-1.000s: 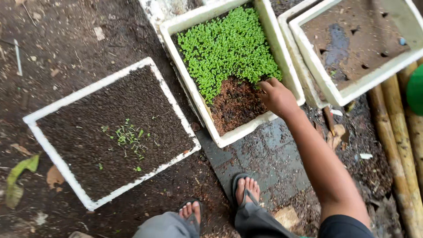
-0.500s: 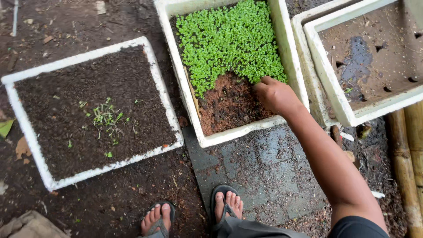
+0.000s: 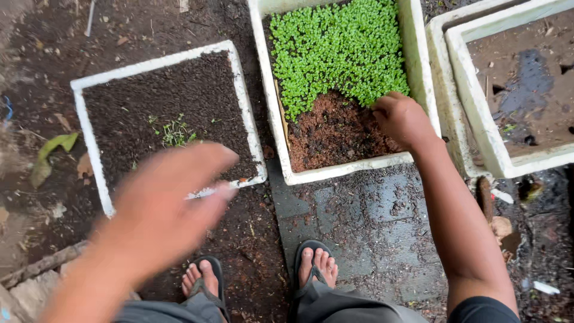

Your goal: The person cleans and sorts small plant seedlings by hand, removing soil and debris from the roots before placing them into a larger tray of seedlings.

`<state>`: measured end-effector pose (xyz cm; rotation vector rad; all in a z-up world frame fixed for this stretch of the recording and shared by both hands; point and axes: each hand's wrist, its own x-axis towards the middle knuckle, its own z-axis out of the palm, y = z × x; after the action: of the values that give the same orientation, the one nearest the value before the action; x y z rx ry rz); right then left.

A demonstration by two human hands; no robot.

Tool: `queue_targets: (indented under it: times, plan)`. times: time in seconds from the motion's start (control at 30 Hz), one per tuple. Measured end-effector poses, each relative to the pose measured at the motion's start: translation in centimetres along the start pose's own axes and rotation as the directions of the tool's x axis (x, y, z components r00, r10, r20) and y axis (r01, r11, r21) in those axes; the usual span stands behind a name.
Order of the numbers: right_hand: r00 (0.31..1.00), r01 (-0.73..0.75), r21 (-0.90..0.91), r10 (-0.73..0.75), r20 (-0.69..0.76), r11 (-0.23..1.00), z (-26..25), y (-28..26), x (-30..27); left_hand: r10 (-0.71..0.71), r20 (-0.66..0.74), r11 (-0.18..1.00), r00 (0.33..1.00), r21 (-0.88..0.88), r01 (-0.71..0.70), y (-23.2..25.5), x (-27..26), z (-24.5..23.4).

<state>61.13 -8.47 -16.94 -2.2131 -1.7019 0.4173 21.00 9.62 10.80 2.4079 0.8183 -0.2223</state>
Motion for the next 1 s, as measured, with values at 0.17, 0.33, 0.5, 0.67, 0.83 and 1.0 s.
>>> queue_targets:
  times: [0.17, 0.33, 0.5, 0.67, 0.83, 1.0]
  plan:
    - [0.993, -0.116, 0.274, 0.106, 0.050, 0.955, -6.6, -7.8, -1.1, -0.033, 0.010, 0.754, 0.999, -0.656, 0.031, 2.9, -1.9, 12.8]
    - [0.951, -0.129, 0.470, -0.026, 0.308, 0.873, -8.9, -17.3, -2.3, -0.327, 0.033, 0.021, 0.944, -0.999, 0.042, -0.2, -1.6, 23.3]
    - [0.719, -0.379, 0.615, -0.198, 0.666, 0.692, -6.3, -27.5, -1.8, -0.300, 0.098, -0.438, 0.949, -0.898, -0.046, -1.4, -3.5, 22.1]
    - [0.638, -0.437, 0.530, -0.165, 0.752, 0.727, -2.8, -31.1, 0.6, -0.364, 0.124, -0.503, 0.923, -0.860, -0.083, -3.4, -4.3, 22.1]
    - [0.756, -0.500, 0.707, -0.146, 0.638, 0.501, -0.5, -32.0, -1.2, -0.444, 0.126, -0.492, 0.887, -0.862, -0.124, -4.0, -5.9, 19.5]
    - [0.824, -0.393, 0.720, -0.127, 0.551, 0.573, -1.7, -31.7, -1.5, -0.403, 0.055, -0.336, 0.913, -0.937, -0.092, -4.3, -7.0, 18.0]
